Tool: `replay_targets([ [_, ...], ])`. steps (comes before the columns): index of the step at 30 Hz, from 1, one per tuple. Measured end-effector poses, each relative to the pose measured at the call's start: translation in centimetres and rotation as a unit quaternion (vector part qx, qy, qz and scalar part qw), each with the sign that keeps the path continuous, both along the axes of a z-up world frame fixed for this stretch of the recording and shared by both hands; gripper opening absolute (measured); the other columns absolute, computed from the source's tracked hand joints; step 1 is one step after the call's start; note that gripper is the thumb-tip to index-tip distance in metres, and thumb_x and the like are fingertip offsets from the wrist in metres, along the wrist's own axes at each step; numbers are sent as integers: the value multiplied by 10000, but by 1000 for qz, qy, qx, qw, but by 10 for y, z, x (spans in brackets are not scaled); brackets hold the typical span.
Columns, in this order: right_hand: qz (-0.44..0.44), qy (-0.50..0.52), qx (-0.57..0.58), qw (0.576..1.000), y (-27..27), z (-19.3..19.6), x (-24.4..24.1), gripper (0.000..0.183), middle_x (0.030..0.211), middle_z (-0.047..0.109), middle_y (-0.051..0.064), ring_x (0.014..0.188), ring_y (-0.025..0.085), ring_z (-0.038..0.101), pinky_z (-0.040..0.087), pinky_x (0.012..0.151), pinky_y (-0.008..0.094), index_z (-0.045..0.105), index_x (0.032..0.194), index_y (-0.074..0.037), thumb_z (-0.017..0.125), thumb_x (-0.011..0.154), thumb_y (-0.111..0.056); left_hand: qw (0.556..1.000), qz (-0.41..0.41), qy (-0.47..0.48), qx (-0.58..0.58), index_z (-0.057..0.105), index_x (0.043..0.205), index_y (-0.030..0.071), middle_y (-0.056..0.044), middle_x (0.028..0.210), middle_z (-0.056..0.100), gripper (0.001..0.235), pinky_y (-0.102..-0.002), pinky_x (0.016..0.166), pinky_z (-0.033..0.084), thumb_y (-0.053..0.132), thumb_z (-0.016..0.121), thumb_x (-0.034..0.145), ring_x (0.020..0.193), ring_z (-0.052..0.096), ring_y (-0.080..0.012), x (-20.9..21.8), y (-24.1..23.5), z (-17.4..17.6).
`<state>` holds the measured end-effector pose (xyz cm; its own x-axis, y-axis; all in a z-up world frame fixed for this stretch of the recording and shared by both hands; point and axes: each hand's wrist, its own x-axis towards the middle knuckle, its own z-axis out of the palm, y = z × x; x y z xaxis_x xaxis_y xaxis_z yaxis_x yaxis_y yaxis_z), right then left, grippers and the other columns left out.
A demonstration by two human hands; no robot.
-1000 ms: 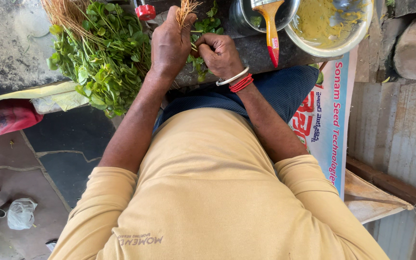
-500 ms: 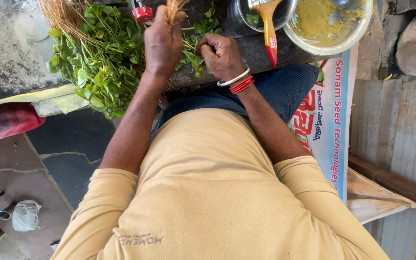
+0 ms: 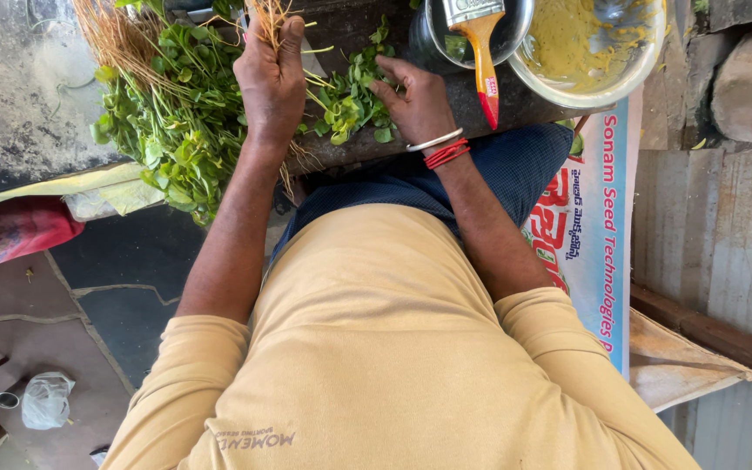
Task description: The person sorts and bundles leafy green vegetables by hand, separating stems and leaves, and arranging them into neat bunches on a work surface. The person occasionally moves the bundles and adjusts their position while continuing to sort.
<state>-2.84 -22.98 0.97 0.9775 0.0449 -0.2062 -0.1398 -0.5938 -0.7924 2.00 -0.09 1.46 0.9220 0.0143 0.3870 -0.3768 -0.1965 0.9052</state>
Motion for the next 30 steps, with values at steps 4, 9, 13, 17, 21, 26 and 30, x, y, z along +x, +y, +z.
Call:
replay_targets([
  [4, 136, -128, 93, 978, 7, 23, -6, 347, 1586, 481, 238, 1455, 354, 500, 492, 1169, 391, 626, 1436, -23, 595, 1096, -90, 998, -45, 39, -22, 657, 1169, 51, 3, 847, 651, 244, -271, 644, 491, 287, 597, 1151, 737, 556, -66, 5, 5, -10],
  [9, 220, 65, 280, 932, 20, 42, -18, 454, 1385, 655, 143, 1110, 154, 653, 575, 975, 295, 501, 1486, -3, 598, 1058, -117, 996, -73, 38, -38, 658, 1136, 63, 15, 816, 610, 285, -270, 607, 435, 337, 590, 1170, 711, 510, -49, 4, 2, -14],
  [13, 179, 126, 315, 924, 33, 44, -17, 361, 1131, 728, 83, 954, 86, 708, 628, 858, 256, 583, 1393, 20, 604, 1057, -111, 998, -49, 32, -38, 661, 1156, 54, 35, 756, 613, 294, -258, 539, 409, 340, 596, 1130, 630, 490, -30, 5, 3, -9],
  [17, 160, 62, 260, 950, 32, 45, -18, 240, 904, 739, 51, 753, 71, 691, 597, 676, 233, 696, 1228, 24, 589, 1045, -89, 998, -48, 9, -38, 651, 1210, 53, 14, 841, 634, 282, -270, 621, 436, 327, 594, 1174, 720, 486, -47, 2, 10, -4],
  [21, 153, -50, 122, 979, 29, 39, -18, 202, 693, 691, 71, 540, 97, 549, 438, 482, 256, 776, 988, 11, 583, 942, -27, 998, -44, -3, -44, 643, 1245, 50, 5, 882, 658, 282, -272, 665, 471, 325, 607, 1190, 771, 512, -52, -1, 4, -7],
  [26, 125, -149, 146, 970, 30, 26, -17, 198, 809, 727, 46, 676, 74, 650, 539, 574, 237, 747, 949, -28, 552, 975, -44, 997, -14, 33, -62, 640, 1164, 55, 16, 799, 610, 255, -254, 578, 411, 306, 595, 1156, 683, 490, -44, 3, 2, -10],
  [30, 8, 43, 253, 966, 22, 22, -17, 231, 843, 705, 25, 607, 64, 575, 483, 511, 227, 721, 1153, -31, 559, 1024, -133, 999, 5, 26, -48, 625, 1137, 41, 19, 745, 582, 228, -276, 563, 377, 264, 593, 1171, 640, 464, -70, 4, 11, -7],
])
